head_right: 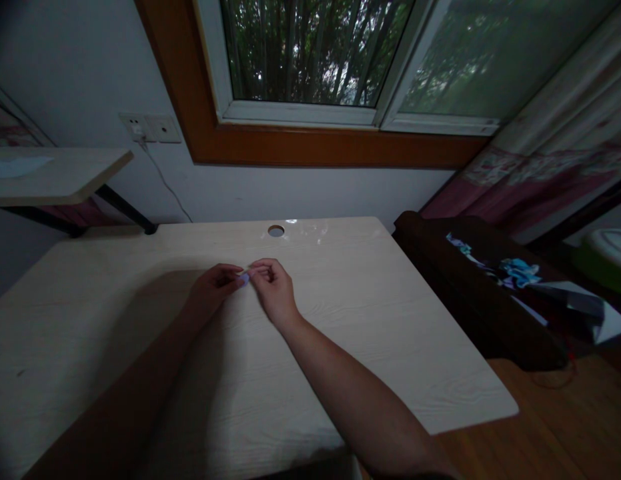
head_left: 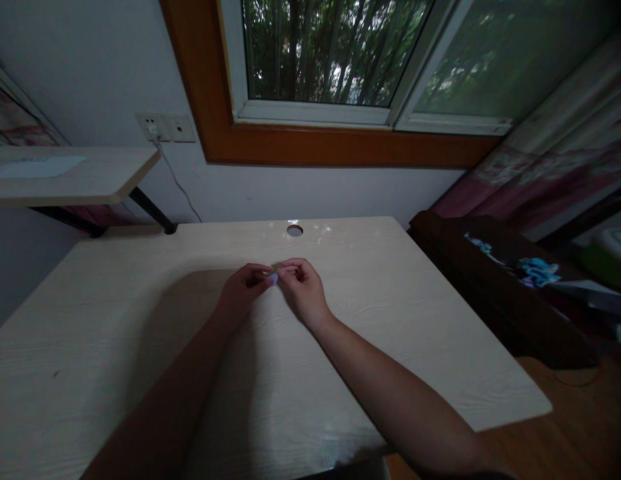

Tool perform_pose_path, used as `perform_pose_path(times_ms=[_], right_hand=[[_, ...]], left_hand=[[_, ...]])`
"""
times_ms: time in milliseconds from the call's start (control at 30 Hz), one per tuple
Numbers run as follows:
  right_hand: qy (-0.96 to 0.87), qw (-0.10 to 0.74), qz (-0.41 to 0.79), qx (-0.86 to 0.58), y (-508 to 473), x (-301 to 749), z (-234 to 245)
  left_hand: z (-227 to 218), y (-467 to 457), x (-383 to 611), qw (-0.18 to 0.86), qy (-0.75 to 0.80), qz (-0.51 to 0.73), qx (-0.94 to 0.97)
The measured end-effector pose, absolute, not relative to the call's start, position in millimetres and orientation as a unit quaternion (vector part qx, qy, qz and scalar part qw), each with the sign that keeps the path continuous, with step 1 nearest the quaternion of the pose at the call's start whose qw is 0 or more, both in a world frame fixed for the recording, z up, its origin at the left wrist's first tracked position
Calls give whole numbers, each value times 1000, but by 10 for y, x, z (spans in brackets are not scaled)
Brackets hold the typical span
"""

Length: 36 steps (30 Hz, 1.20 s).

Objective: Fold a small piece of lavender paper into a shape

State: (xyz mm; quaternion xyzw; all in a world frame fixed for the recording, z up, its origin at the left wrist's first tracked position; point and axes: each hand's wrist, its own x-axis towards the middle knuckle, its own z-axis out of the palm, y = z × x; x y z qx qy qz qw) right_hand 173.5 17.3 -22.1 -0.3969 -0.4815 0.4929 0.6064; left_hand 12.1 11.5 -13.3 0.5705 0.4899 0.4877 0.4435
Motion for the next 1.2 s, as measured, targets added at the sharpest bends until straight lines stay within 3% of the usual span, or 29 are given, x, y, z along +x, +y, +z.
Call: perform_pose_path(times_ms=[233, 500, 1200], right_hand=[[-478, 607, 494, -399, 165, 1719, -216], [-559, 544, 447, -439, 160, 1751, -176], [-574, 540, 432, -438, 152, 1765, -185]], left_hand=[[-111, 103, 121, 439, 495, 495, 563], [-72, 96, 122, 430, 503, 511, 549], [-117, 110, 113, 430, 494, 500, 566]])
